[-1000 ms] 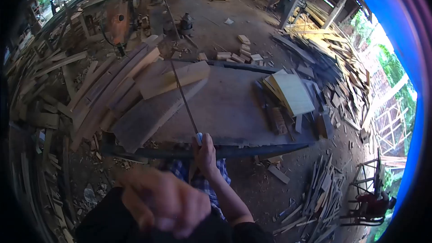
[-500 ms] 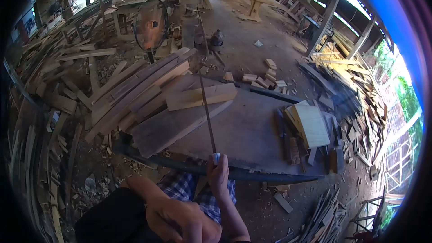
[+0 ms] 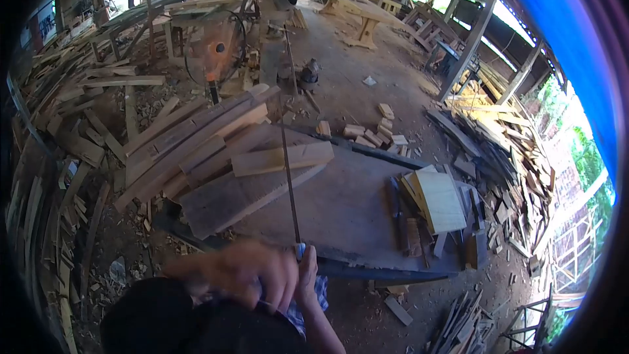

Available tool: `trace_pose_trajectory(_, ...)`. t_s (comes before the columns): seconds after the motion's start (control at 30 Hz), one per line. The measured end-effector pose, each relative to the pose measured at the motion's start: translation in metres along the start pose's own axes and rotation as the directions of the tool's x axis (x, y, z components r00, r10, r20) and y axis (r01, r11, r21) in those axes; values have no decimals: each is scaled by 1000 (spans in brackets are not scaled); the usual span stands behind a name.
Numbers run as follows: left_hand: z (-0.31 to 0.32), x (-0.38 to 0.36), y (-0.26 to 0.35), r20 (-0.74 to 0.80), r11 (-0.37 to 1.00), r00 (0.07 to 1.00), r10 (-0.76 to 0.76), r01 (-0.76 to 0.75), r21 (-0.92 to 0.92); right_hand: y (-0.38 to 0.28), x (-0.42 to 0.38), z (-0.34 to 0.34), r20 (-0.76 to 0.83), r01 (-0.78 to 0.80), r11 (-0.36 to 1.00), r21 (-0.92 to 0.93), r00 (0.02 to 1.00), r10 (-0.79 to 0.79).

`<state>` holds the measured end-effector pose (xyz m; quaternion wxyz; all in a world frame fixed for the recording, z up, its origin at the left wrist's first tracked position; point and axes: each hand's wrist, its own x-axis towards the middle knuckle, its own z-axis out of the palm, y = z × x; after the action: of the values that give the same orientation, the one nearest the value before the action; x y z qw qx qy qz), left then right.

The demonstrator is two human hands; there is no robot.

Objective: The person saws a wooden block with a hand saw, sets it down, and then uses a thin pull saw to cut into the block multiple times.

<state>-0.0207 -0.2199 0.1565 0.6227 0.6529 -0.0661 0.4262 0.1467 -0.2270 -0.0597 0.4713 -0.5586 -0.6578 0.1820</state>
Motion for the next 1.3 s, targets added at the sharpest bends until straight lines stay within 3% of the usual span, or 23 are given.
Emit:
trace_pose_trajectory(0.03, -19, -5, -18, -204, 919, 978, 30, 53, 391, 3, 1, -6, 3, 120, 989, 80, 993, -121)
trace_pose_trajectory(0.07, -37, -4, -18, -427, 744, 903, -51, 320, 586, 9, 2, 3, 74, -61, 998, 11, 995, 60)
trace_pose_trajectory(0.1, -64, -8, -44, -577, 610, 813, 77, 419, 672, 5, 4, 2, 72, -78, 997, 4, 994, 78)
trace_pose_trajectory(0.13, -96, -15, -56, -693, 581, 719, 47, 545, 605, 2, 6, 2, 77, -87, 996, 0, 993, 87)
trace_pose_trajectory(0.2, -161, -38, -90, -615, 106, 716, 330, 619, 778, -4, 9, 0, 83, -110, 994, 10, 991, 109)
trace_pose_trajectory(0.23, -169, -38, -91, -613, 108, 718, 328, 616, 780, -6, 12, 0, 79, -112, 994, 8, 991, 111)
trace_pose_trajectory(0.27, -173, -38, -93, -676, -179, 702, 225, 711, 679, -9, 12, -1, 82, -122, 993, -4, 989, 122)
trace_pose_trajectory(0.3, -178, -37, -95, -746, -463, 651, 141, 709, 532, -11, 14, -1, 84, -131, 991, -15, 988, 132)
trace_pose_trajectory(0.33, -186, -33, -98, -745, -462, 652, 138, 708, 534, -12, 17, -2, 83, -133, 991, -17, 987, 134)
trace_pose_trajectory(0.4, -202, -24, -103, -859, -470, 480, -180, 725, 504, -17, 21, -1, 72, -104, 994, -24, 992, 105)
trace_pose_trajectory(0.5, -219, -21, -109, -845, -450, 458, -276, 715, 535, -26, 26, -8, 75, -88, 996, -8, 993, 88)
trace_pose_trajectory(0.53, -220, -23, -114, -840, -448, 462, -283, 711, 542, -26, 26, -12, 68, -94, 995, -11, 993, 95)
trace_pose_trajectory(0.6, -214, -32, -125, -787, -445, 609, -99, 680, 582, -26, 20, -21, 74, -123, 991, -56, 989, 127)
trace_pose_trajectory(0.73, -180, -5, -142, -770, -441, 593, -236, 640, 629, -26, -3, -55, 21, -155, 982, -103, 987, 158)
trace_pose_trajectory(0.83, -158, 17, -179, -700, -360, 633, -330, 602, 713, -14, -29, -77, -77, -221, 968, -119, 974, 213)
trace_pose_trajectory(0.9, -147, 34, -206, -554, -331, 746, -370, 451, 829, -7, -37, -85, -122, -275, 950, -148, 958, 259)
trace_pose_trajectory(0.93, -145, 42, -222, -532, -314, 755, -384, 435, 844, -3, -41, -88, -154, -310, 937, -162, 946, 286)
trace_pose_trajectory(1.13, -150, 52, -302, -503, -257, 717, -483, 433, 864, 29, -40, -89, -251, -405, 903, -144, 898, 362)
trace_pose_trajectory(1.27, -162, 58, -301, -534, -172, 653, -537, 536, 827, 37, -40, -86, -192, -402, 896, -188, 910, 368)
trace_pose_trajectory(1.3, -164, 65, -299, -618, -123, 575, -536, 671, 732, 37, -38, -84, -174, -420, 890, -181, 904, 391)
